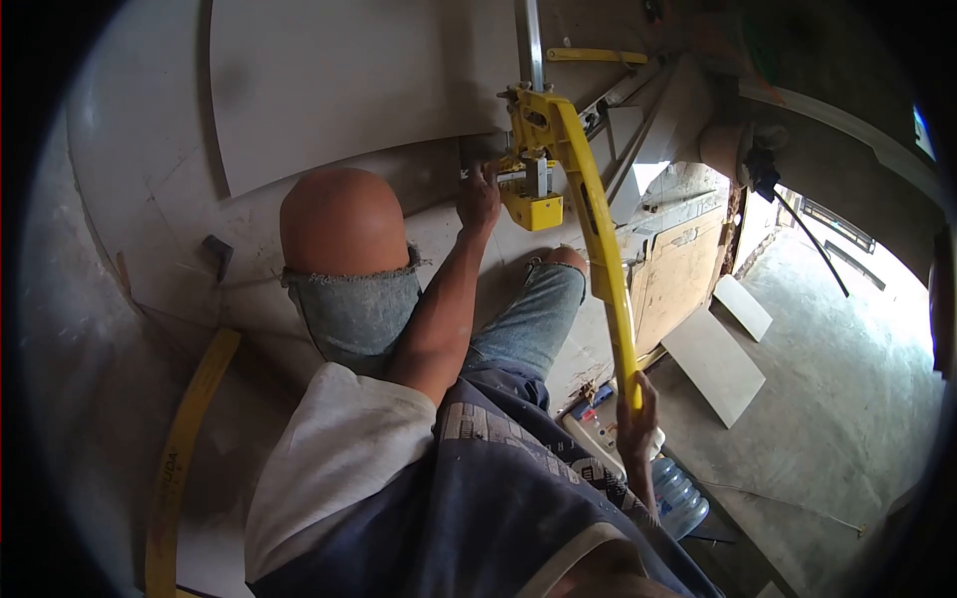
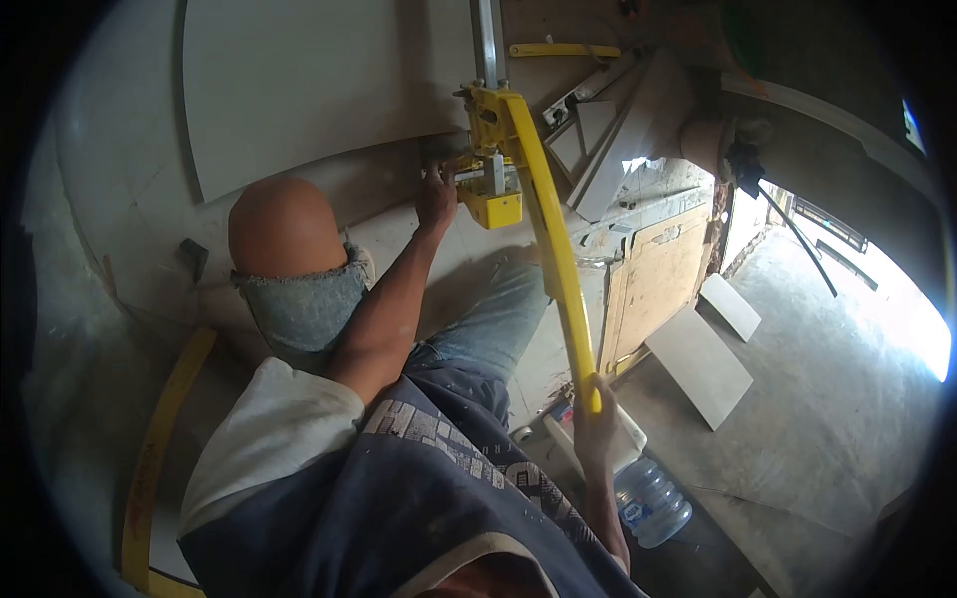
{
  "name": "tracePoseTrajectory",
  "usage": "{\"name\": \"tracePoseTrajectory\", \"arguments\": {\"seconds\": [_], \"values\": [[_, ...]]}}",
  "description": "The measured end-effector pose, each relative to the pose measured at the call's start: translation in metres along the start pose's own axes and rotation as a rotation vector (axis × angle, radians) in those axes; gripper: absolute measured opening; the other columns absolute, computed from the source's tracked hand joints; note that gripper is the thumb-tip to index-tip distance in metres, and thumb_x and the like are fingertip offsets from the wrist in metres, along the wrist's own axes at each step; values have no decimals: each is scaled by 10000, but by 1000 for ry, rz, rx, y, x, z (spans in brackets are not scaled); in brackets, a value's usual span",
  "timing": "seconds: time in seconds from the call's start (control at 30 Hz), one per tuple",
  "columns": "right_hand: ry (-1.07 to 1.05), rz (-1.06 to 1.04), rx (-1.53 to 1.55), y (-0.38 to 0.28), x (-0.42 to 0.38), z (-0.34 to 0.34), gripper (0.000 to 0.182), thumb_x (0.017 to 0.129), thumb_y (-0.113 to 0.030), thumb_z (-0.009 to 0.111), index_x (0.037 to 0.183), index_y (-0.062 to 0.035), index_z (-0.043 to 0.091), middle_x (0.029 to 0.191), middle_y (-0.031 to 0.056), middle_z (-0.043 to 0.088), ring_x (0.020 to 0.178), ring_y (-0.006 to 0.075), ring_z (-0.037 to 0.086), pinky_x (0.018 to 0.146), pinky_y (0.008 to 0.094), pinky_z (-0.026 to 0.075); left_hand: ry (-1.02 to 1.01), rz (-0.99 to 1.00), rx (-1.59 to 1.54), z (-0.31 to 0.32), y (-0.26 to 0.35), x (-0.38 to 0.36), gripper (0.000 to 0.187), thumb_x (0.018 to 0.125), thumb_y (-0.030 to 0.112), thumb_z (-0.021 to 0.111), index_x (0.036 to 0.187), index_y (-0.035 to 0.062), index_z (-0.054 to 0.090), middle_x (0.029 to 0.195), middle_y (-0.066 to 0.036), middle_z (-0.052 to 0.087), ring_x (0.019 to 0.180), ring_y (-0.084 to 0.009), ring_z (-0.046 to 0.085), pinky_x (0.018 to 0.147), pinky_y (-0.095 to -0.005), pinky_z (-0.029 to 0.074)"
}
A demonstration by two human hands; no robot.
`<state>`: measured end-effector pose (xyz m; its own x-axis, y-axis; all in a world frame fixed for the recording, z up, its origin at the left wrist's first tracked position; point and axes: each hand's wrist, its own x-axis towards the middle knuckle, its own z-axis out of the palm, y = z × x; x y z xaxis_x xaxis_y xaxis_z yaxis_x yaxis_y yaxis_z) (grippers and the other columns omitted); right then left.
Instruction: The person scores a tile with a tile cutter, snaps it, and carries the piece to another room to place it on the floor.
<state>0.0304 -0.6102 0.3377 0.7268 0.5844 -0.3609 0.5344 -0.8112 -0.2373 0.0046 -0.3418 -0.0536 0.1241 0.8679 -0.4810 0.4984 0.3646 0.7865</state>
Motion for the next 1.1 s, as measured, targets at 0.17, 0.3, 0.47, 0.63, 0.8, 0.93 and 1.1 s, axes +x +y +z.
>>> {"name": "tracePoseTrajectory", "arguments": {"seconds": [0.17,0.3,0.47,0.63,0.8,0.93,1.1], "values": [[7,-51,4,15,-3,26,471,913,-124,647,1346,-58,476,1228,247,598,1085,374,619,904,441,489,-7,-15,27,-7,2,3,411,992,502,457,1178,149,555,864,-216,688,845,-440,665,693,-539,516],[43,14,-103,46,-10,55,558,871,-86,669,1378,-115,439,1094,231,651,891,366,678,739,440,538,-39,-22,28,-2,-3,2,430,993,518,439,1187,152,555,884,-207,693,845,-439,664,691,-535,517],[-65,4,-88,50,-8,58,556,846,-80,666,1356,-38,450,1132,253,628,962,418,645,823,470,509,8,12,31,-3,-7,0,459,995,539,414,1189,151,562,922,-198,696,867,-428,666,715,-523,518],[-48,-7,-126,65,-8,76,512,861,-121,643,1330,-36,454,1081,254,624,949,440,631,800,499,497,6,-72,-13,-1,1,5,473,984,545,442,1189,144,585,933,-179,699,895,-410,668,737,-504,518],[-94,77,-96,62,-9,76,465,885,-125,618,1311,-43,451,1025,253,627,920,434,635,772,496,499,-2,-53,-97,-9,5,5,459,983,523,462,1155,126,618,947,-178,698,921,-401,663,761,-485,512],[-79,71,-74,66,-8,83,441,895,-125,607,1301,-52,452,981,247,625,886,428,636,748,494,500,-3,-58,-110,-8,4,8,453,979,512,479,1158,122,623,949,-179,697,923,-394,663,772,-480,508],[-62,34,-122,67,-7,85,445,894,-126,608,1303,-60,446,967,247,623,880,438,626,744,500,494,-1,-63,-132,-3,-1,12,442,972,508,494,1161,132,630,945,-176,697,919,-386,667,762,-473,508]]}}
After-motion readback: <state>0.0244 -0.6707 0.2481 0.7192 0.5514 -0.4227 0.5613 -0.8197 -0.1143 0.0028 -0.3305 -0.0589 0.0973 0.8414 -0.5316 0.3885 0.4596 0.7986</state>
